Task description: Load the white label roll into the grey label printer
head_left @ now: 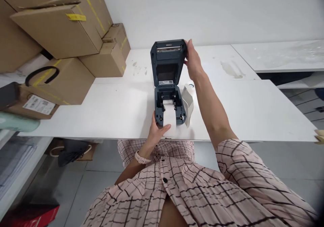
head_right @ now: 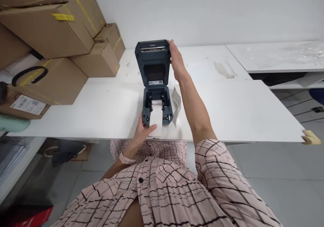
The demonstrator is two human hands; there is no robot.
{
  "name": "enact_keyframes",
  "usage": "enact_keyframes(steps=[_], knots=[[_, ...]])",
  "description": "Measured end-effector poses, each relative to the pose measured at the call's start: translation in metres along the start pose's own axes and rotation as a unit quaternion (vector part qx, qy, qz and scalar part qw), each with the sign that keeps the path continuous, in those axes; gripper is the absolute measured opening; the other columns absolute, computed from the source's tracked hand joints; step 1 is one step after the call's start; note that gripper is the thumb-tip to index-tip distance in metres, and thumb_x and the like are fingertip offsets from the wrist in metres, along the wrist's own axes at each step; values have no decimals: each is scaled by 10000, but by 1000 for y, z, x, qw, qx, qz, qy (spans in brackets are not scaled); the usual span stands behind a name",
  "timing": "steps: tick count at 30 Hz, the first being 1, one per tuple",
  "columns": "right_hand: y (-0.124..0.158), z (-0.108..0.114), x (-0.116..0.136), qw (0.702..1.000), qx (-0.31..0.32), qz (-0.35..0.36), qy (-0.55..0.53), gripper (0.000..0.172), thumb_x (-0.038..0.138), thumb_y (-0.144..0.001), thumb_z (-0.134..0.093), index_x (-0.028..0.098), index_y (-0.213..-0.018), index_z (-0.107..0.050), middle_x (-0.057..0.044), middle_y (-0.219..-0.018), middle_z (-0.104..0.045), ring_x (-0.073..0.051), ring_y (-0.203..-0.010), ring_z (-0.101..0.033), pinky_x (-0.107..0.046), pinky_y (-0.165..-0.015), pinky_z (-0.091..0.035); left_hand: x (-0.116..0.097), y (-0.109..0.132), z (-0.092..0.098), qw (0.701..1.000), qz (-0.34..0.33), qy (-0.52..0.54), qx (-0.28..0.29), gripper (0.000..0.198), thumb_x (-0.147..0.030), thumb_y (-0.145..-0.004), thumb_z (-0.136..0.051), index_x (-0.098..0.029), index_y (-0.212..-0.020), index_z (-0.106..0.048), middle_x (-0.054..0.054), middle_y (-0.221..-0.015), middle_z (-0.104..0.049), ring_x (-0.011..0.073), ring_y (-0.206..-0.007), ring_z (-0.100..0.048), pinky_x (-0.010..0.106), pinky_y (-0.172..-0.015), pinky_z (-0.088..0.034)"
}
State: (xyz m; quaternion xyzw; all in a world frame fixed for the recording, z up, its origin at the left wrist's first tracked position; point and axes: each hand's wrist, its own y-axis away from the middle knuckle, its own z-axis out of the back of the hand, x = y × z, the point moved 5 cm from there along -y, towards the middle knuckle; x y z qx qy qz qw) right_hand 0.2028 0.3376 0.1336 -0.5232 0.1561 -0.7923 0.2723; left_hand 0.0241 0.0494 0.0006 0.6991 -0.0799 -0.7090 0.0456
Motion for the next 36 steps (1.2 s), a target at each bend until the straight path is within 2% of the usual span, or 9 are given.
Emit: enact_keyframes(steps=[3,7,11,14,19,28,31,33,36], knots=[[24,-2,15,997,-47,-43,-31,796,794,-989,-46,370,-1603,-321,30,-1645,-415,-278,-1561,-372,-470,-1232,-400,-1,0,4,1000,-13,-12,-1,1039,-641,-876,-675,-318,-1675,-95,83,-1718,-338,308,-1556,-387,433,-1238,-413],[103,-6,63,997,-56,-42,20,740,734,-1023,-74,375,-1592,-380,20,-1543,-544,-309,-1548,-388,-538,-1266,-346,-4,-6,19,1000,9,15,-26,778,-710,-985,-366,-299,-1640,-289,35,-1715,-355,285,-1570,-366,411,-1241,-403],[173,-17,92,998,-33,-56,24,576,608,-1075,-199,388,-1490,-534,34,-1573,-538,-262,-1548,-402,-512,-1312,-299,-11,-20,33,997,29,16,-62,812,-754,-976,-256,-320,-1661,-216,37,-1744,-284,281,-1581,-346,437,-1221,-428],[208,-29,93,998,8,-50,29,478,533,-1078,-329,407,-1496,-521,48,-1624,-485,-239,-1588,-332,-540,-1333,-267,-21,-29,33,998,14,-3,-69,836,-774,-960,-300,-352,-1667,-157,27,-1760,-236,287,-1605,-290,449,-1229,-417],[238,-45,85,997,15,-46,52,456,411,-1095,-318,397,-1515,-495,40,-1669,-423,-238,-1626,-231,-583,-1339,-234,-25,-31,19,999,11,10,-44,965,-630,-910,-618,-303,-1672,-125,57,-1767,-202,332,-1611,-260,434,-1260,-389],[245,-54,85,994,-43,-7,99,443,300,-1101,-308,337,-1513,-464,-26,-1647,-457,-249,-1609,-279,-587,-1300,-302,-22,-21,15,995,-12,47,-85,947,-591,-821,-758,-302,-1601,-305,106,-1696,-347,342,-1527,-399,441,-1192,-444],[246,-55,89,990,-71,2,121,428,247,-1094,-303,336,-1462,-504,-45,-1496,-617,-246,-1558,-385,-580,-1263,-351,-13,7,20,977,-33,-9,-210,731,-596,-793,-772,-259,-1394,-529,120,-1466,-575,267,-1284,-598,361,-1008,-529],[247,-57,91,987,-85,10,137,417,210,-1085,-299,334,-1390,-555,-46,-1337,-713,-243,-1478,-496,-574,-1250,-360,-2,25,18,968,-19,-12,-250,472,-634,-814,-715,-226,-1041,-644,58,-1004,-694,182,-893,-654,299,-776,-530],[248,-59,93,983,-88,30,159,407,168,-1067,-304,313,-1300,-604,-46,-1211,-757,-240,-1366,-596,-555,-1238,-367,13,30,-7,994,91,33,-46,488,-676,-810,-679,-205,-728,-586,-22,-616,-547,106,-532,-470,262,-527,-371]])
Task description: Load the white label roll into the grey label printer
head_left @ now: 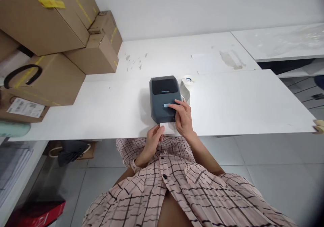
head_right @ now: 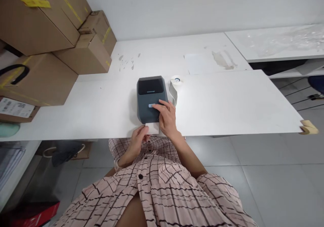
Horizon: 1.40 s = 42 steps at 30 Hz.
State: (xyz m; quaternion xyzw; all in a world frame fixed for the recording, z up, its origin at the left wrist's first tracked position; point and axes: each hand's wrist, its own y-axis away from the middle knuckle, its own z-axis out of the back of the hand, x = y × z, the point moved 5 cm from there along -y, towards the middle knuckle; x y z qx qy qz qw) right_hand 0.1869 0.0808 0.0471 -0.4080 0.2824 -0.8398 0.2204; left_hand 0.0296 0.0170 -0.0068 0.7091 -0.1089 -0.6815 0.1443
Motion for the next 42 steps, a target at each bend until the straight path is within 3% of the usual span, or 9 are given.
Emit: enact_keyframes(steps=[3,12,15,18,21,24,29,35,42], knots=[[-1,2,5,999,-9,23,22,377,144,-1051,-347,294,-1287,-601,-45,-1183,-766,-239,-1304,-625,-519,-1211,-386,-3,-1,-14,993,52,32,105,517,-657,-728,-760,-193,-651,-546,-44,-566,-505,66,-466,-372,251,-477,-264],[-15,5,27,994,51,1,101,248,291,-1034,-523,255,-1271,-582,-26,-1137,-791,-239,-1178,-666,-500,-1238,-222,-10,-6,-4,994,14,-52,96,522,-651,-739,-742,-193,-600,-533,-50,-528,-487,77,-479,-388,248,-490,-283],[-15,11,22,996,73,-21,49,250,336,-1029,-539,275,-1266,-590,-28,-1160,-784,-250,-1208,-654,-532,-1249,-221,-22,-7,16,995,-61,-78,10,529,-638,-864,-629,-189,-591,-565,-40,-531,-456,90,-509,-397,254,-510,-305],[-12,24,13,995,67,-54,-46,389,412,-1029,-544,307,-1403,-521,-64,-1389,-689,-265,-1362,-573,-555,-1236,-319,-38,-9,40,986,-136,-43,-83,513,-598,-950,-536,-191,-653,-632,-22,-578,-478,103,-535,-423,256,-520,-342],[-15,38,4,987,45,-90,-128,497,519,-1038,-500,347,-1503,-458,-69,-1640,-458,-276,-1523,-423,-564,-1228,-386,-51,-17,58,974,-188,-22,-126,399,-529,-951,-579,-201,-748,-677,-9,-653,-530,108,-569,-448,247,-525,-370],[-29,45,-2,976,54,-107,-181,559,608,-1041,-430,377,-1549,-425,-36,-1692,-387,-280,-1579,-341,-577,-1285,-319,-61,-33,66,965,-210,-23,-159,261,-454,-925,-617,-213,-867,-699,21,-794,-635,126,-674,-545,239,-569,-431],[-73,40,-11,965,64,-99,-234,687,722,-1019,-305,409,-1629,-249,-21,-1718,-338,-288,-1600,-300,-585,-1312,-255,-74,-79,55,962,-216,-83,-143,236,-318,-868,-645,-242,-1089,-679,81,-1180,-705,209,-1047,-658,333,-820,-554],[-120,15,-21,973,4,-37,-228,770,776,-991,-79,394,-1659,-63,-69,-1707,-320,-315,-1574,-352,-621,-1254,-329,-71,-137,30,971,-189,-128,-76,493,-245,-796,-689,-243,-1279,-589,120,-1357,-656,309,-1268,-611,485,-1052,-507],[-171,5,-11,995,-75,1,-61,742,716,-1036,-265,339,-1659,-124,-131,-1562,-471,-372,-1420,-520,-608,-1095,-461,-71,-144,26,967,-171,-167,-91,727,-241,-781,-726,-250,-1460,-466,152,-1496,-564,352,-1354,-565,505,-1087,-483]])
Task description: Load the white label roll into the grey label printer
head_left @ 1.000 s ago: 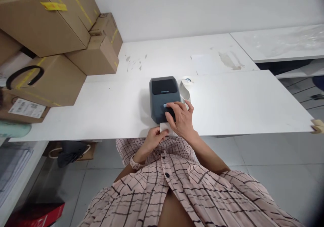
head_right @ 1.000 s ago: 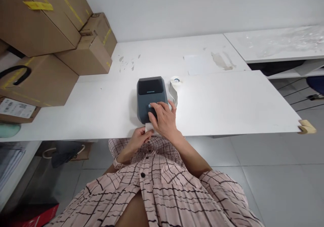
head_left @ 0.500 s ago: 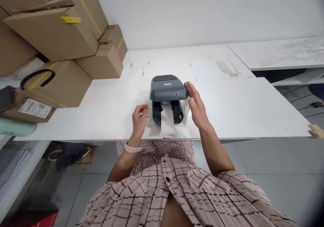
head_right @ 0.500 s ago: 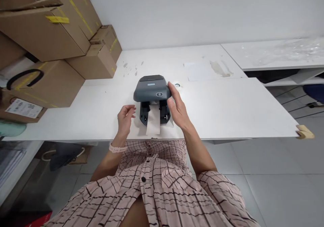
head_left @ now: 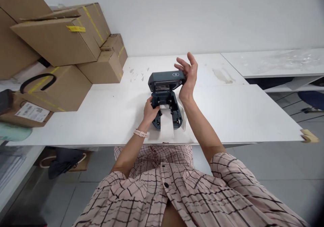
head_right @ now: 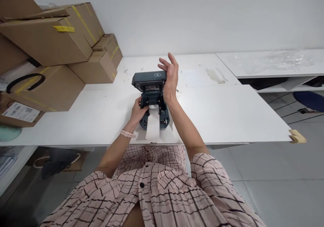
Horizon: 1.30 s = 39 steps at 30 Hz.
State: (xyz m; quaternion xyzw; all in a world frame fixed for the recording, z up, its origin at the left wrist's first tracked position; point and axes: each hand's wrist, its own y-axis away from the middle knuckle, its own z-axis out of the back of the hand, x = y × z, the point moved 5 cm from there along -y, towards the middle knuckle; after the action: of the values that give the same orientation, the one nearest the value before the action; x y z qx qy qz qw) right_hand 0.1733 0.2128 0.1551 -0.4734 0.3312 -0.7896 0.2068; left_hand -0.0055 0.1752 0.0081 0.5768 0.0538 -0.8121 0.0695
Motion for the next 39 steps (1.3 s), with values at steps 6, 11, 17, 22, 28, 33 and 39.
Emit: enact_keyframes(steps=[6,11,17,22,28,33,39], knots=[[-55,-10,-21,996,-42,-57,-55,844,732,-993,47,221,-1619,-198,-132,-1293,-646,-252,-1317,-571,-487,-1147,-439,-4,6,0,1000,-8,-2,-14,712,-229,-789,-709,-270,-1458,-467,124,-1490,-579,318,-1357,-564,462,-1086,-485],[-99,-34,-63,995,10,-84,-52,887,790,-966,23,252,-1646,-166,-135,-1287,-628,-284,-1321,-601,-518,-1130,-448,-10,10,2,1000,5,-9,-18,705,-229,-787,-720,-266,-1449,-482,126,-1456,-612,327,-1356,-570,473,-1099,-472],[-63,-6,-39,1000,-5,10,24,638,642,-1069,-245,299,-1594,-361,-124,-1478,-563,-278,-1403,-540,-485,-1159,-440,-16,14,3,1000,9,-21,-18,689,-223,-796,-715,-262,-1446,-489,135,-1486,-602,346,-1383,-555,506,-1115,-453],[23,-17,-13,936,299,95,160,360,215,-1033,-422,187,-1235,-719,-121,-1223,-759,-274,-1151,-702,-415,-1005,-538,-15,11,2,999,6,-33,-37,687,-183,-759,-720,-255,-1414,-527,132,-1452,-631,351,-1352,-583,510,-1107,-459],[61,-72,-32,751,565,100,326,250,63,-887,-589,118,-1032,-785,-191,-1029,-807,-319,-1058,-743,-470,-1092,-427,-12,9,3,998,-1,-29,-49,697,-170,-748,-702,-259,-1420,-538,102,-1382,-688,331,-1297,-633,501,-1110,-474],[60,-85,-37,719,628,89,283,303,105,-866,-637,184,-1122,-777,-153,-1084,-801,-317,-1010,-753,-416,-889,-525,-6,7,4,1000,-5,-10,-13,832,-73,-746,-610,-256,-1540,-443,102,-1403,-694,311,-1237,-675,531,-1134,-468],[47,-63,-34,724,671,55,152,529,151,-836,-694,223,-1358,-652,-77,-1185,-768,-221,-993,-729,-308,-795,-555,-2,6,6,1000,-27,-9,-12,833,-61,-764,-576,-288,-1551,-426,76,-1425,-686,300,-1299,-646,539,-1160,-455]])
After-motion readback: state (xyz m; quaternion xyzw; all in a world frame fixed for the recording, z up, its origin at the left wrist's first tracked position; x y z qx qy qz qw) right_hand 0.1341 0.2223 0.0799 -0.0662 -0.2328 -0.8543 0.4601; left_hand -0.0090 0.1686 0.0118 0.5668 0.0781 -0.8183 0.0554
